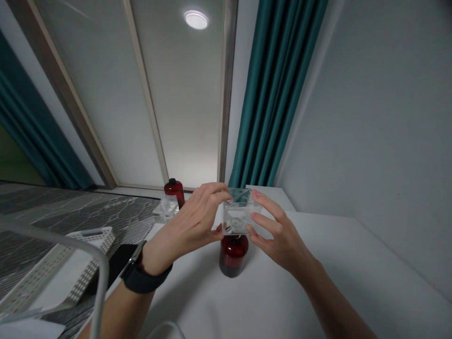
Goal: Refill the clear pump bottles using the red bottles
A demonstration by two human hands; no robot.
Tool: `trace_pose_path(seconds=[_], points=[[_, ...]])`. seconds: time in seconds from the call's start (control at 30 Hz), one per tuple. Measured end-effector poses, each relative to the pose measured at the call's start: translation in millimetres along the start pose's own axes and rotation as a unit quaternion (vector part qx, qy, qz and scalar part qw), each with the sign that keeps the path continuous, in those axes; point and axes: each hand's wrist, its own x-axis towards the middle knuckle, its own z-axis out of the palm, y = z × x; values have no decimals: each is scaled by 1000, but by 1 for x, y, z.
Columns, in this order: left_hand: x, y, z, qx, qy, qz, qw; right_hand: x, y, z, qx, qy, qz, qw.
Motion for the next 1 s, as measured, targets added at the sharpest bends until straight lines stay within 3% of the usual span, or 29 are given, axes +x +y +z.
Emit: trace_pose_path(seconds=[1.0], points=[[0,1,0,6,11,6,1000,0,0,-3,-18,2,-15,1000]])
